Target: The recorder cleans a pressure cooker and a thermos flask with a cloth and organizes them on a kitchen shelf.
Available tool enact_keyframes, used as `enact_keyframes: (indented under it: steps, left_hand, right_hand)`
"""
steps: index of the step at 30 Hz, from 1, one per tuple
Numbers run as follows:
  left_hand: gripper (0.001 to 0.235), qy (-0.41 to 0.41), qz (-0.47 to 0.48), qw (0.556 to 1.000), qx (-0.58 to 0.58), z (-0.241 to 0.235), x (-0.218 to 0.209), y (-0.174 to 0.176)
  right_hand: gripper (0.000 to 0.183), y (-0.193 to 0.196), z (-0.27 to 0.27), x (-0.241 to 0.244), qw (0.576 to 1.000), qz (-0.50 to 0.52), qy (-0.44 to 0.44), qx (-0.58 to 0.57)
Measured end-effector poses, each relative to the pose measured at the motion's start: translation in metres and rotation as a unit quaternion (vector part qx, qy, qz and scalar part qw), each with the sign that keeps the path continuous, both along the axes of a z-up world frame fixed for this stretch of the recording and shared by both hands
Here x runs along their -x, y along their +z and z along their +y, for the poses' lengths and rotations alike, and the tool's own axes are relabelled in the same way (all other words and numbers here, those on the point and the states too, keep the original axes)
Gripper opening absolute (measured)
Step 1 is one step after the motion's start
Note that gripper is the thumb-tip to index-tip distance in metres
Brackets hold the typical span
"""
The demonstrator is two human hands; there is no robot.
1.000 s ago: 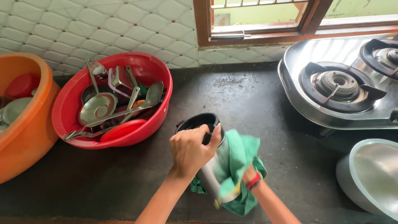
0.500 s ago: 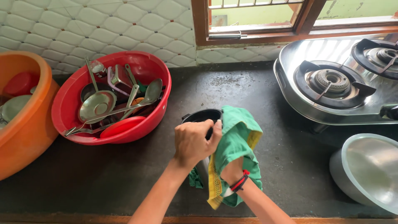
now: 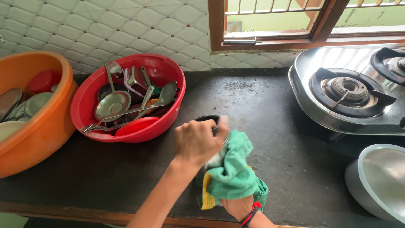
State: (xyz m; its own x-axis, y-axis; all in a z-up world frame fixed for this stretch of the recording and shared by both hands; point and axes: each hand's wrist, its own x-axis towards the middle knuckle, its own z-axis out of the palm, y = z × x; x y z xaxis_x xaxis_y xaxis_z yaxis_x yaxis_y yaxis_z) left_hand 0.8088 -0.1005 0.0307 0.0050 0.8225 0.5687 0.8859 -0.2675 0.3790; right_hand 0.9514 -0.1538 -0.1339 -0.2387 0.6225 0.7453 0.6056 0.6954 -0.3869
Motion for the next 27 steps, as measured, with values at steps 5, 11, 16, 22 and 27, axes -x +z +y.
enact_keyframes:
  steps: [5,11,16,22,27]
  left_hand:
    - [0.066,0.063,0.077,0.984,0.150,0.022,-0.010,-0.024]
    - [0.060,-0.028,0.066,0.995,0.062,0.015,-0.007,-0.009]
    - [0.055,-0.076,0.006,0.997,-0.016,0.019,0.003,-0.029]
    - [0.051,-0.029,-0.012,0.997,0.077,0.019,0.006,-0.029]
    - [0.054,0.039,-0.008,0.982,0.183,0.033,-0.001,-0.014]
  right_hand:
    - [0.048,0.012,-0.001,0.004,0.999,-0.011,0.035,-0.024]
    - [0.054,0.035,0.039,0.023,0.985,0.118,0.078,0.102]
    - [0.045,-0.010,0.112,0.010,0.994,0.078,0.056,0.057]
    - [0.050,-0.024,0.094,-0.005,0.980,0.141,0.067,0.125]
    - [0.064,0.022,0.047,-0.002,0.996,0.065,-0.014,0.056]
